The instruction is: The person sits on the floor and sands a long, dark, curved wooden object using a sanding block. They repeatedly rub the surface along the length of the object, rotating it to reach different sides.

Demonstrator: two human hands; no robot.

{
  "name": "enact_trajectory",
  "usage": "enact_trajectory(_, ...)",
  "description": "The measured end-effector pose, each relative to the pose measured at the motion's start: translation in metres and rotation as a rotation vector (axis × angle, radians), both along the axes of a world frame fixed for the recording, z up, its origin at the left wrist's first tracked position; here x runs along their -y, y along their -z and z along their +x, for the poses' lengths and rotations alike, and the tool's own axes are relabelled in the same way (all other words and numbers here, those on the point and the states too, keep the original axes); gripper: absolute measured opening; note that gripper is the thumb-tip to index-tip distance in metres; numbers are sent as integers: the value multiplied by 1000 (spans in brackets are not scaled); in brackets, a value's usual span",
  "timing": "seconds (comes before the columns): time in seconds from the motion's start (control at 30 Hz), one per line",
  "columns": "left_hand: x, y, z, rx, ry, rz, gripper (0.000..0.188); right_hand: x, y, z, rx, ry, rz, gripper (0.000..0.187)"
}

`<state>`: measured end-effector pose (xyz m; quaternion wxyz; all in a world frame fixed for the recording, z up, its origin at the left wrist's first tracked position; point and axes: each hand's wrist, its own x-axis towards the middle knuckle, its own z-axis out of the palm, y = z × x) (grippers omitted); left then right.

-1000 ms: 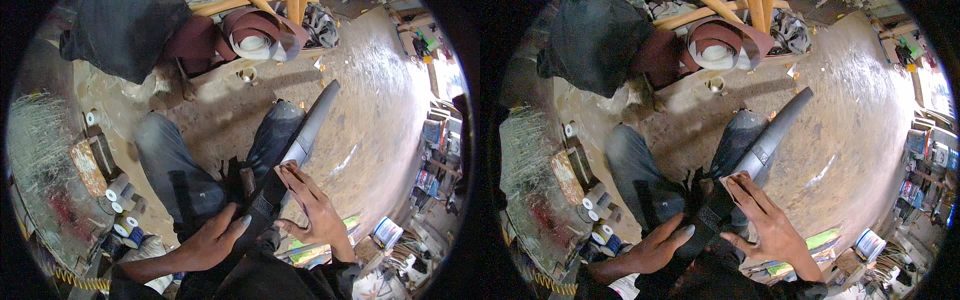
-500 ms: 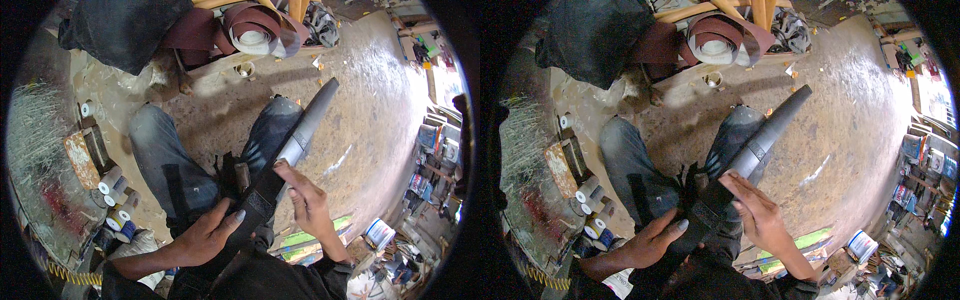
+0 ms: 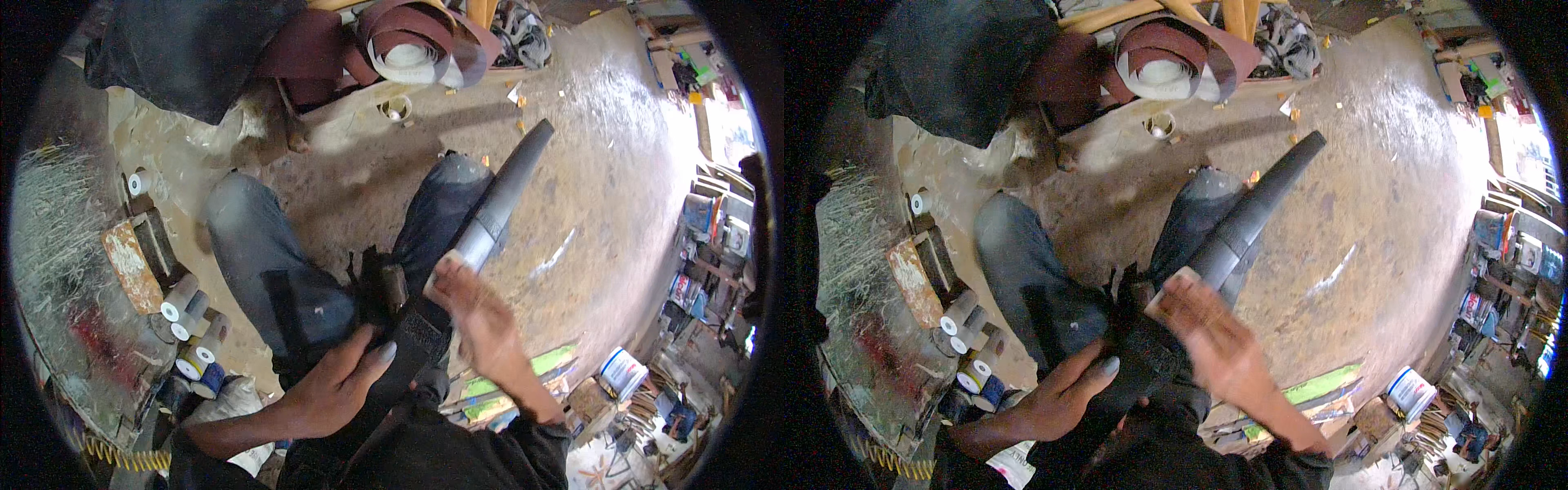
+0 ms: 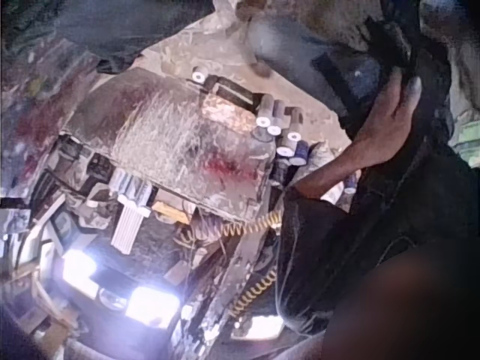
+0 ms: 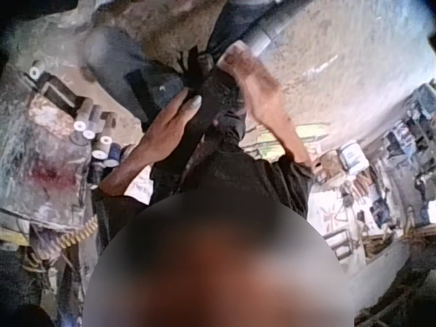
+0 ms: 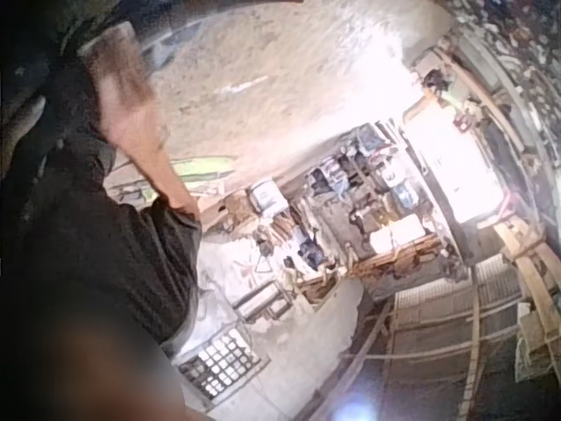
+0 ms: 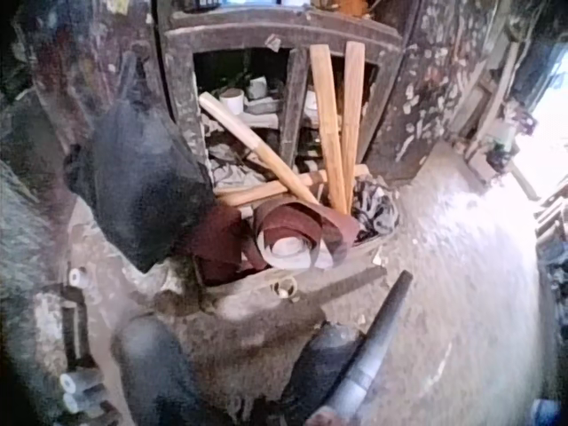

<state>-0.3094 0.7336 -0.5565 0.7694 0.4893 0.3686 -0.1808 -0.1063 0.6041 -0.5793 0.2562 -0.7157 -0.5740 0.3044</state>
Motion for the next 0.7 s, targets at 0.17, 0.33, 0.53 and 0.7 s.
enact_trajectory(0.17,-4,-2,-1,-2,7,29,45,-1,2,-7,-8,86,99,37)
enact_trajectory(0.33,-1,4,-3,-82,38,52,50,3,2,-7,41,12,80,34)
enact_trajectory(0.53,-2,3,-5,-62,75,61,54,4,3,-4,66,184,-36,35)
enact_trajectory(0.7,-7,-4,-4,-80,52,1,56,12,-2,-10,111,9,102,30)
